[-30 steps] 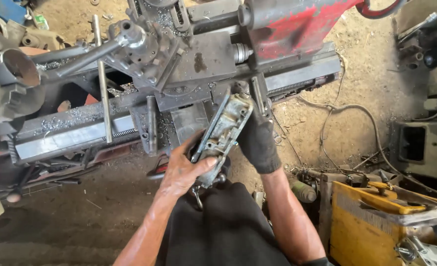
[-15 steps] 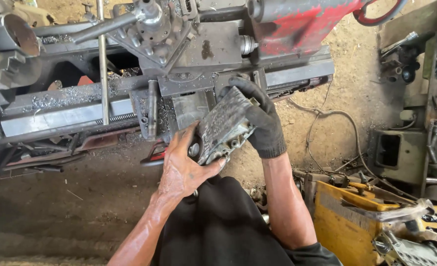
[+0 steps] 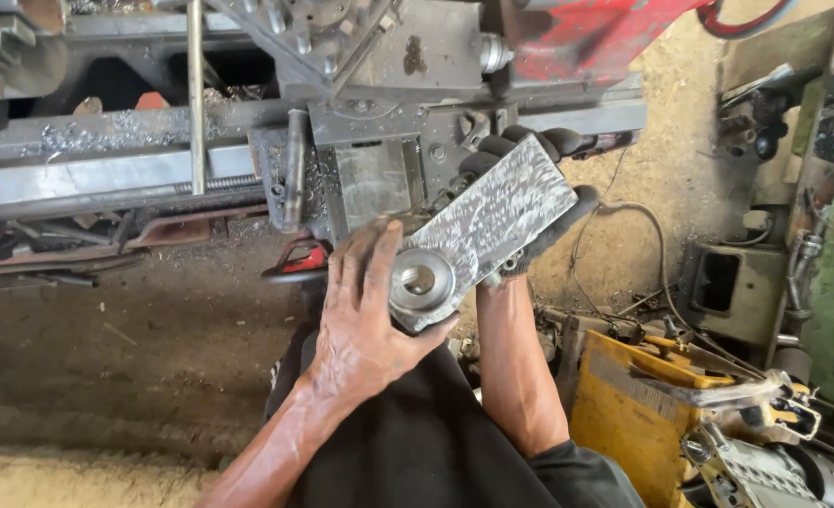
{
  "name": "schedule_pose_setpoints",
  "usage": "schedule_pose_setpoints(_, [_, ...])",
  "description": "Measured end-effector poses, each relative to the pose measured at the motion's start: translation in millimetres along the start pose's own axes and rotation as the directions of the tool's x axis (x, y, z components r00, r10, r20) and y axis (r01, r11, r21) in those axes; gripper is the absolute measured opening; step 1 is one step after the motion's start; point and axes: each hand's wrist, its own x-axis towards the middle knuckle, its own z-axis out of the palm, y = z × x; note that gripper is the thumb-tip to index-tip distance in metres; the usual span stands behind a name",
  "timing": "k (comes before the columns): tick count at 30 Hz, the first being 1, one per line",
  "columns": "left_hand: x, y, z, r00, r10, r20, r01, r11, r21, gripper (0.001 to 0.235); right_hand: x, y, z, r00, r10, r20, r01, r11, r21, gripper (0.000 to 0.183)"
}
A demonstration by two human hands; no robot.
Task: Adjusting a metal component on a lathe using a metal rod for alignment and positioning.
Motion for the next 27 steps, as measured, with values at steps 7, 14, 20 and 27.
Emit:
schedule_pose_setpoints(7, [-9.4, -10.2, -7.8, 0.999, 0.02, -0.045, -0.021, 0.999, -0.027, 0.094, -1.7, 25.6, 8.6, 0.984, 0.124, -0.131, -0.115, 0.99, 0.076, 0.071])
schedule_pose_setpoints(14, [-16.3, -12.9, -15.2, 0.999, 0.01, 0.045, -0.008, 0.999, -0.037, 0.092, -6.5, 13.8, 24.9, 0.936, 0.217, -0.277, -0.185, 0.973, 0.136, 0.07])
schedule_pose_setpoints(20, [-8.4, -16.3, -17.3, 0.985, -0.142, 0.101, 0.154, 0.981, -0.121, 0.098, 0.5, -6.1, 35.1, 0.885, 0.242, -0.397, -0.175, 0.965, 0.197, 0.069])
schedule_pose_setpoints(27, [-25.7, -61.9, 12.7, 0.841, -0.505, 0.194, 0.416, 0.377, -0.828, 0.072, 16.7, -26.2, 56.3, 0.822, 0.271, -0.501, -0.112, 0.939, 0.324, 0.068])
